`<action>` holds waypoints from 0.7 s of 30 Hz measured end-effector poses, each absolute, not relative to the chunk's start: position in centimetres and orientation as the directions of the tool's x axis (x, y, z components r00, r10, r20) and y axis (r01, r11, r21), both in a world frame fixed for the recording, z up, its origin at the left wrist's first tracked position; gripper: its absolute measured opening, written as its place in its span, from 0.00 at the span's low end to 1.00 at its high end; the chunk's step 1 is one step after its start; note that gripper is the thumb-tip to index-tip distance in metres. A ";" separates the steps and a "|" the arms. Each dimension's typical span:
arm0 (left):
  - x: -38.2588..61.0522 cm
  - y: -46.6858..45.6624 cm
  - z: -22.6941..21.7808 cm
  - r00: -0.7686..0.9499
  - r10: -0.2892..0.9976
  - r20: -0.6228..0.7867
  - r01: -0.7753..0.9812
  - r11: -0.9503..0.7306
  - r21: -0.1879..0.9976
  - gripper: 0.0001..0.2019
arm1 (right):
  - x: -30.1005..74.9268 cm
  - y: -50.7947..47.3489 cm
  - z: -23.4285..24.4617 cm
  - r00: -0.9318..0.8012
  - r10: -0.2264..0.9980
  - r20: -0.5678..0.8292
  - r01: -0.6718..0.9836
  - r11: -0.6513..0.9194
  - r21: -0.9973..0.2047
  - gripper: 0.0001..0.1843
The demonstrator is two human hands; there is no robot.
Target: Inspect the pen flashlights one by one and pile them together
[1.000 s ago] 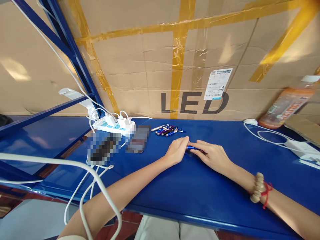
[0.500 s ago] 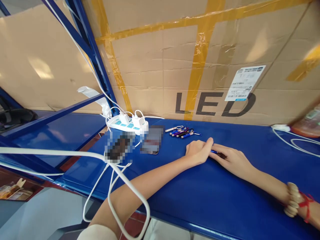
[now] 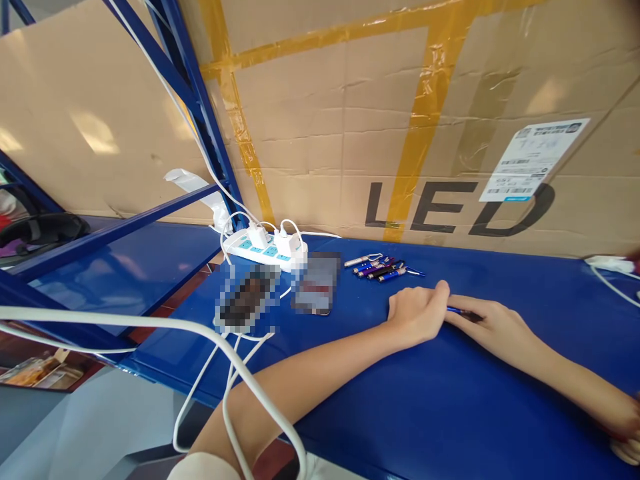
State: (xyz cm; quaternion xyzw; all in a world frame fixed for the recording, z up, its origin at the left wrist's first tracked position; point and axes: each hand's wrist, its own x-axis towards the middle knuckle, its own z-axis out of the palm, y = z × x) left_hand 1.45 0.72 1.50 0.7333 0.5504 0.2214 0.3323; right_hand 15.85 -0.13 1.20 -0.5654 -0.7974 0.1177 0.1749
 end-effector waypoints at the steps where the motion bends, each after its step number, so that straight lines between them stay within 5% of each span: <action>1: 1.5 0.7 1.5 0.297 0.954 -0.036 0.667 -0.180 0.723 0.34 | 15.8 -0.2 1.2 -0.296 0.944 0.146 0.862 0.330 -0.384 0.25; 21: 1.4 0.3 1.3 0.340 0.940 0.014 0.702 -0.264 0.661 0.35 | 15.8 -0.3 1.1 -0.317 0.927 0.201 0.860 0.370 -0.351 0.27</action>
